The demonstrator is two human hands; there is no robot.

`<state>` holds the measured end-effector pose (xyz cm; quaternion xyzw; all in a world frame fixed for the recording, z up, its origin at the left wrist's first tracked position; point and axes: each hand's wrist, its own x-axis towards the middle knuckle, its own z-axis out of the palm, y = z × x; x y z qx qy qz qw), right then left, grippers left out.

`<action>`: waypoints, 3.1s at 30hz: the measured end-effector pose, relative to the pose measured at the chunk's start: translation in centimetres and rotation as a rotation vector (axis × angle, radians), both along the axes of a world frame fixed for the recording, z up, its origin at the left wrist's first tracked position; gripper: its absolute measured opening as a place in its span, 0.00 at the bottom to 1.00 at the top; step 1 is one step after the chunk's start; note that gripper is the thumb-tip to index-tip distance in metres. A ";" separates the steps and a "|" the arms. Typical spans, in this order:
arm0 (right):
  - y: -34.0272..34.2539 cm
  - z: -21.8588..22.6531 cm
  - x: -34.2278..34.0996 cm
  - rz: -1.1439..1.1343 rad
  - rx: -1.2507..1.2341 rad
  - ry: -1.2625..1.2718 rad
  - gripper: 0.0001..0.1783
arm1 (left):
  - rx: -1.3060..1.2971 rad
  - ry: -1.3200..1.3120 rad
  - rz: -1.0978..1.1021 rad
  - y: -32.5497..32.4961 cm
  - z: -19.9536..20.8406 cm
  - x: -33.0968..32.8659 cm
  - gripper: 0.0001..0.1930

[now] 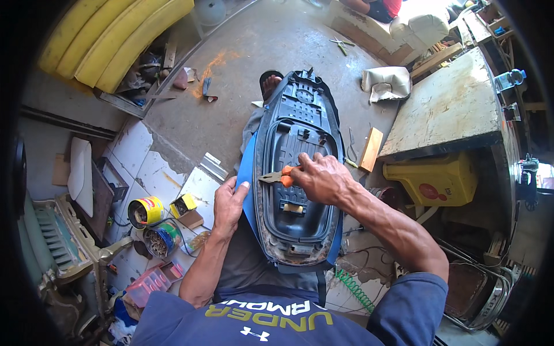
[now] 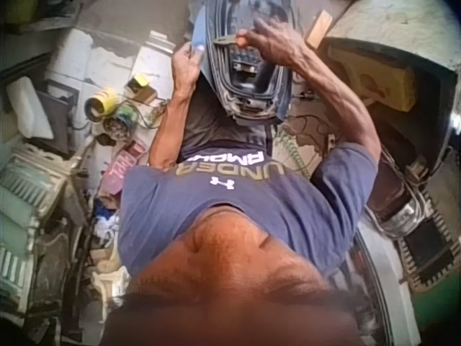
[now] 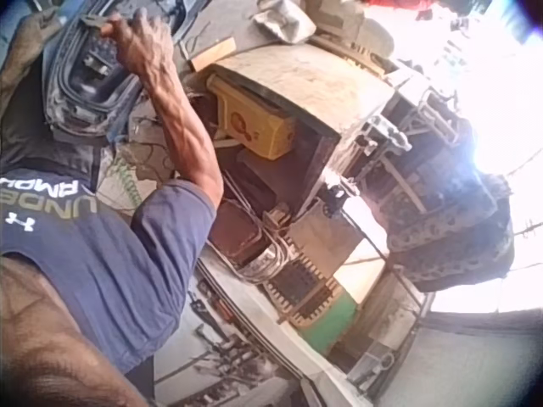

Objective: The person reupholsters a motorcycle seat by removing old staples with pliers and a screwdriver, stretching new black vinyl cover over the foam, and securing it to the plastic base using a pneumatic stapler.

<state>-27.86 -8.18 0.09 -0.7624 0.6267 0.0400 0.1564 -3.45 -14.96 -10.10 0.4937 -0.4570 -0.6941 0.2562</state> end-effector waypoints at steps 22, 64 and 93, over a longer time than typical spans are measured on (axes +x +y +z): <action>-3.3 -6.2 -1.8 -0.863 0.222 0.051 0.35 | -0.221 -0.241 -0.143 -0.4 1.8 -1.4 0.24; 3.8 -17.7 -13.0 -1.673 -0.081 -0.445 0.48 | -0.403 -0.552 -0.330 -15.0 -5.8 -12.4 0.32; 8.2 -15.3 -10.6 -1.561 0.003 -0.743 0.37 | -0.369 -0.433 -0.353 -13.1 -3.7 -11.1 0.29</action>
